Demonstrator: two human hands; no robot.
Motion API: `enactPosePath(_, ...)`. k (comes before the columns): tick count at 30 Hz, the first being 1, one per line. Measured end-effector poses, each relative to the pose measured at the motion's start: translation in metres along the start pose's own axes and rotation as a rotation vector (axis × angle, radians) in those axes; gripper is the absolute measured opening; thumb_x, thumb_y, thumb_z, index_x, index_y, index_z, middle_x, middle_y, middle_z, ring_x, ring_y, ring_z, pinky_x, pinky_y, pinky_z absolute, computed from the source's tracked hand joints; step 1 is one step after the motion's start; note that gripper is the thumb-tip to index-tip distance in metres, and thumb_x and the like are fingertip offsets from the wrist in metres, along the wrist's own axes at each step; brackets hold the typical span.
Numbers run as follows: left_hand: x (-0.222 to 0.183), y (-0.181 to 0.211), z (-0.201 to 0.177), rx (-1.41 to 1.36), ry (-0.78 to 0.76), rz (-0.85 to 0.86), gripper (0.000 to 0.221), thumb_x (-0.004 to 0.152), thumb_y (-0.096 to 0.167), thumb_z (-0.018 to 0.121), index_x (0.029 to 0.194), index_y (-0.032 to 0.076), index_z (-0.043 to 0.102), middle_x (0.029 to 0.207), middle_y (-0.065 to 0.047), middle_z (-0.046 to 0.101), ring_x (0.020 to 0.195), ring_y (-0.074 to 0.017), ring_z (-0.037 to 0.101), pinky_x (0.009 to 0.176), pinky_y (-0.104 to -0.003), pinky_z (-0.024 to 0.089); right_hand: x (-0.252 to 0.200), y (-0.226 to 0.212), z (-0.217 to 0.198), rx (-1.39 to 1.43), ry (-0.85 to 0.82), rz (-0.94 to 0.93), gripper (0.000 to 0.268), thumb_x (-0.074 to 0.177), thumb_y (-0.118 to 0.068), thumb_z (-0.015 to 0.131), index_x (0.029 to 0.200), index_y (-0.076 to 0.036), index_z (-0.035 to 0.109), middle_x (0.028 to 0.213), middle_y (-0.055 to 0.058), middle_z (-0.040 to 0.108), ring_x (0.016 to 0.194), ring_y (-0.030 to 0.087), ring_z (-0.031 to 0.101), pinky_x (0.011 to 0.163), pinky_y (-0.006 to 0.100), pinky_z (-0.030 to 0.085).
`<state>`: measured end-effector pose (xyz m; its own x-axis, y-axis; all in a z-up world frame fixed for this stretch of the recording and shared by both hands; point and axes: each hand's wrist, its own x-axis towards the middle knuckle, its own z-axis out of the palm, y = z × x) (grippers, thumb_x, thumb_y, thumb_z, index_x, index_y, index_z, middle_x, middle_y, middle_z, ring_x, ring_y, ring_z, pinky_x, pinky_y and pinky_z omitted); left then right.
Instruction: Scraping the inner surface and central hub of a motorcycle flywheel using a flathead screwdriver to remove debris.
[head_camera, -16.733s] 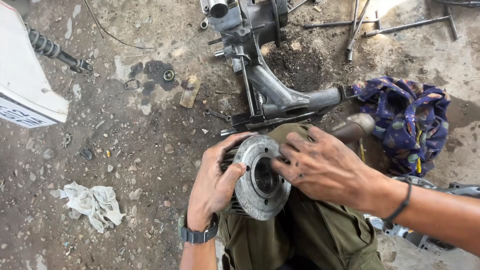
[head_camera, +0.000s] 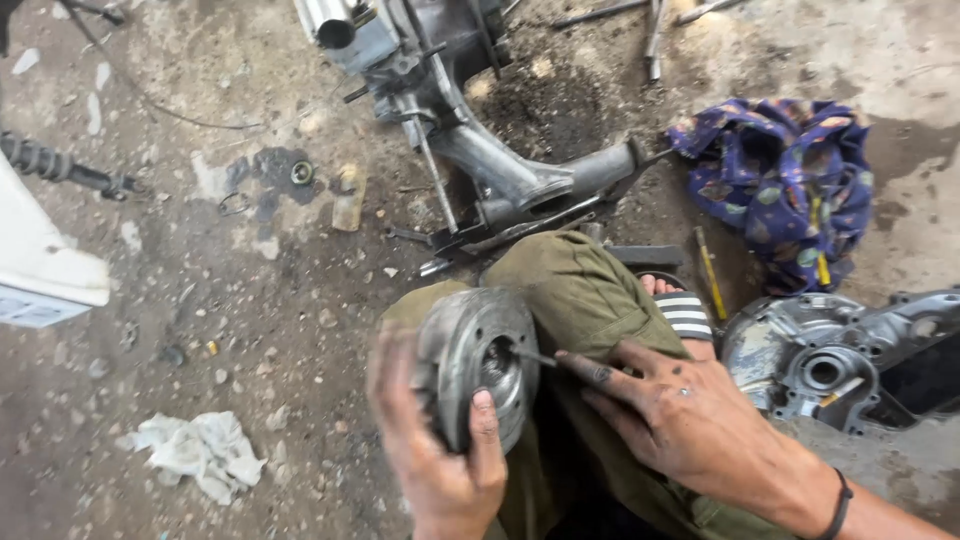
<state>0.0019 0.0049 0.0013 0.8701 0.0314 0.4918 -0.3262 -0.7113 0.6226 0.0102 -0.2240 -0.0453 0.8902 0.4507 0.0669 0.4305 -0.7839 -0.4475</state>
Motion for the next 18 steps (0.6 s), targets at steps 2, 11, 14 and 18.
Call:
enactPosePath(2, -0.002, -0.004, -0.008, -0.024, -0.094, -0.342, 0.089, 0.086, 0.043, 0.064, 0.150, -0.008, 0.028, 0.150, -0.033, 0.046, 0.137, -0.0480, 0.053, 0.112, -0.051, 0.052, -0.010, 0.012, 0.005, 0.229, 0.123, 0.002, 0.038, 0.092, -0.030, 0.069, 0.129, -0.023, 0.071, 0.100, 0.004, 0.075, 0.081, 0.026, 0.073, 0.071, 0.038, 0.059)
enactPosePath(11, -0.006, -0.019, -0.013, -0.005, -0.090, -0.405, 0.088, 0.070, 0.035, 0.081, 0.144, -0.001, 0.049, 0.142, -0.019, 0.063, 0.132, -0.0312, 0.062, 0.110, -0.037, 0.051, -0.033, 0.178, 0.076, 0.250, -0.066, 0.893, 0.050, 0.103, -0.026, 0.053, 0.149, -0.007, 0.050, 0.142, 0.026, 0.058, 0.112, 0.040, 0.067, 0.106, 0.053, 0.052)
enactPosePath(14, -0.009, -0.025, -0.013, -0.119, -0.125, -0.498, 0.091, 0.072, 0.046, 0.073, 0.146, 0.002, 0.045, 0.145, -0.020, 0.058, 0.137, -0.0367, 0.057, 0.112, -0.046, 0.052, -0.046, 0.226, 0.135, 0.132, -0.025, 0.694, 0.043, 0.101, -0.024, 0.053, 0.138, 0.000, 0.060, 0.130, 0.026, 0.066, 0.116, 0.044, 0.063, 0.102, 0.052, 0.051)
enactPosePath(18, -0.024, -0.015, 0.000, -0.080, 0.114, -0.481, 0.079, 0.070, 0.031, 0.076, 0.139, -0.002, 0.055, 0.135, -0.020, 0.066, 0.129, -0.0348, 0.064, 0.111, -0.040, 0.052, -0.051, 0.260, 0.168, 0.180, -0.089, 0.686, 0.051, 0.098, -0.021, 0.054, 0.145, 0.000, 0.053, 0.133, 0.029, 0.062, 0.124, 0.046, 0.059, 0.109, 0.053, 0.046)
